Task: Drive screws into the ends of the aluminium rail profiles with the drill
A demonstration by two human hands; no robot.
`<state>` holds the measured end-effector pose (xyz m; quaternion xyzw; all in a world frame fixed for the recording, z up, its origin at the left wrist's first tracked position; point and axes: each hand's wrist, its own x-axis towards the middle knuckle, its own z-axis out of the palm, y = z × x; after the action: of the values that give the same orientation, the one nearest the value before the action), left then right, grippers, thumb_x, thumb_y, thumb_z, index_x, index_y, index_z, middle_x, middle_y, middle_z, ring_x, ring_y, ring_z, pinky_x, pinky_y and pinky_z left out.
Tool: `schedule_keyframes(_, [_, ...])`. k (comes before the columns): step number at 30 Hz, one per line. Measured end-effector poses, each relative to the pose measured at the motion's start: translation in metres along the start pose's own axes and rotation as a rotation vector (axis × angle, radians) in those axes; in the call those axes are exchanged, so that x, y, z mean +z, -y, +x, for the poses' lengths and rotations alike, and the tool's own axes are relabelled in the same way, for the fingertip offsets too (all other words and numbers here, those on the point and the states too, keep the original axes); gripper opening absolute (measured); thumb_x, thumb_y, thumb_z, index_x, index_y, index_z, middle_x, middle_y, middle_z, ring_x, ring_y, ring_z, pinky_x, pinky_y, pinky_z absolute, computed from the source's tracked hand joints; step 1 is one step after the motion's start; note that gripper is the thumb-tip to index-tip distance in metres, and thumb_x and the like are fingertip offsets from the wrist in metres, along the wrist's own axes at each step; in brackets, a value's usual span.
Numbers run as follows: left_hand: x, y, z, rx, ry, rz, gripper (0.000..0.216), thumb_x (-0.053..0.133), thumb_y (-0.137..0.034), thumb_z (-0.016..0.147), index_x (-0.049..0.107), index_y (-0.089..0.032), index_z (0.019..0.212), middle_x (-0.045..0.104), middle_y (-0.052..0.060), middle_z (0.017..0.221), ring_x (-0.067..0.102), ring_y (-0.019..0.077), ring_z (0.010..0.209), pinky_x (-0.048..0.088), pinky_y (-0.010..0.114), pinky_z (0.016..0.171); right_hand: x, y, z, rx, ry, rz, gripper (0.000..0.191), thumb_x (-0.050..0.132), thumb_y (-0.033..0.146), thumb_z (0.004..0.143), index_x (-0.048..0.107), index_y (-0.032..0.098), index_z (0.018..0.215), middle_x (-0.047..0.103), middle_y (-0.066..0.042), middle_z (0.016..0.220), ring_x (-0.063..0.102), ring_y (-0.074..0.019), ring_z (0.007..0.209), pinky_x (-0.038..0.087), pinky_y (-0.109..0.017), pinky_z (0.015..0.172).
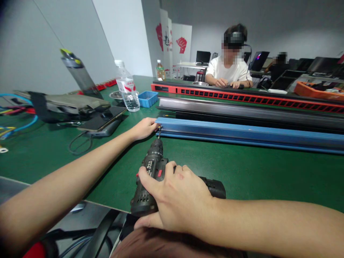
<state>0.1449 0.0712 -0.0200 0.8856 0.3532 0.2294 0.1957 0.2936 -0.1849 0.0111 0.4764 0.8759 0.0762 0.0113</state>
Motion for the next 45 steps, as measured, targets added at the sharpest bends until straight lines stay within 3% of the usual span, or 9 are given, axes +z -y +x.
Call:
schedule_keyframes(34, [-0.0008, -0.0027, 0.0007, -0.028, 0.0, 0.004, 0.031, 0.041, -0.024, 0.086, 0.044, -0.019, 0.056, 0.047, -0.002, 0.054, 0.043, 0.013, 0.055, 0.031, 0.025, 0.058, 0.0024, 0.0002, -0.0011, -0.001, -0.021, -0.014, 0.098, 0.018, 0.088, 0.082, 0.024, 0.023, 0.156, 0.06, -0.018, 0.096, 0.064, -0.0327, 0.084, 0.051, -0.043, 0.07])
schedule_keyframes(45, [-0.0009, -0.002, 0.0004, -0.009, -0.007, 0.011, 0.032, 0.04, -0.027, 0.086, 0.044, -0.019, 0.055, 0.049, -0.002, 0.054, 0.045, 0.0136, 0.057, 0.032, 0.025, 0.058, -0.0003, -0.0007, 0.0008, 0.003, 0.042, 0.0, 0.1, 0.019, 0.088, 0.082, 0.02, 0.023, 0.158, 0.06, -0.019, 0.1, 0.063, -0.0328, 0.088, 0.049, -0.043, 0.072])
